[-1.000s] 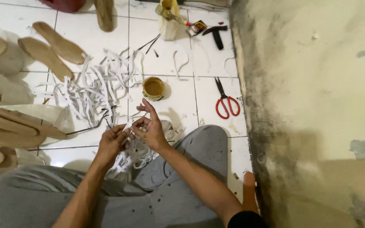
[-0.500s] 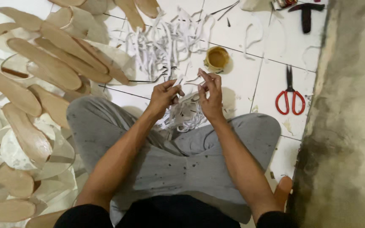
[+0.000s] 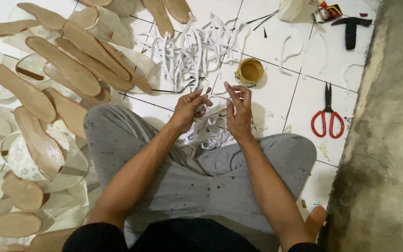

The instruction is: The person sits on the floor among wooden sandal soles and picks up white elastic straps one at a time, folding and knotting each strap with both hands and setting it back on the pile. They occasionally reach toward a cup of liquid on the floor between straps.

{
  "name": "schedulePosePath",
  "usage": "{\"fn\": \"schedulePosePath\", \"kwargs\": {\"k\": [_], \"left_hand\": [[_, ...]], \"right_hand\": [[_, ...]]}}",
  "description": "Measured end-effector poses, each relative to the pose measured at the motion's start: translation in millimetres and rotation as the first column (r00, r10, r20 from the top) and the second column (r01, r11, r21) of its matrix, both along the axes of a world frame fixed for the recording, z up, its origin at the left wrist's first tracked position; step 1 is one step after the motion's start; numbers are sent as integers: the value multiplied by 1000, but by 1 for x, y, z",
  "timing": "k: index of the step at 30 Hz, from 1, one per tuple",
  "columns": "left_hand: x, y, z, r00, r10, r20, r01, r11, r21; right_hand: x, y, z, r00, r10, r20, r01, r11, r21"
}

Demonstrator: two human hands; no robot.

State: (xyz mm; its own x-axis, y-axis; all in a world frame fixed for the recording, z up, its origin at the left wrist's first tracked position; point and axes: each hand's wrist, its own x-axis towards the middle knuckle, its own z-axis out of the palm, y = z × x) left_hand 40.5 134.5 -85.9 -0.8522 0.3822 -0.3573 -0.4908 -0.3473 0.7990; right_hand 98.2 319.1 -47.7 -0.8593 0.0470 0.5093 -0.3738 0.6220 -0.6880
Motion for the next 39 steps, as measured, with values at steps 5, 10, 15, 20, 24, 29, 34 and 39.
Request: {"fn": "schedulePosePath", "kwargs": {"k": [5,10,15,20,24,29,34,39], "left_hand": [[6,2,11,984,-3,-176,-20,991,-133],[9,5,10,912,4,-410,-94,975,-199],[9,4,12,913,34,-408,-141,961,-236],[12,5,24,915,35,-402,-146,958,-248],[15,5,33,920,20,-391,-169,921,-352],[20,5,43,859,-78,-506,-200,859,-472],[21,5,48,814,-145,-563,-227,813,-536],[16,5,31,908,-86,-411,-75,929,-362]], "right_hand": [[2,-2,-3,995,55,80,-41,985,-168],[0,-1,-5,996,65,69,-51,980,-194],[2,-2,-1,996,91,-7,-91,989,-113],[4,-7,2,998,55,34,-55,998,-4],[2,-8,1,996,78,32,-77,997,-15],[0,-7,-3,998,53,41,-56,995,78],[-2,3,-19,998,9,56,-12,998,64],[-13,10,-43,983,2,182,-33,986,164]]}}
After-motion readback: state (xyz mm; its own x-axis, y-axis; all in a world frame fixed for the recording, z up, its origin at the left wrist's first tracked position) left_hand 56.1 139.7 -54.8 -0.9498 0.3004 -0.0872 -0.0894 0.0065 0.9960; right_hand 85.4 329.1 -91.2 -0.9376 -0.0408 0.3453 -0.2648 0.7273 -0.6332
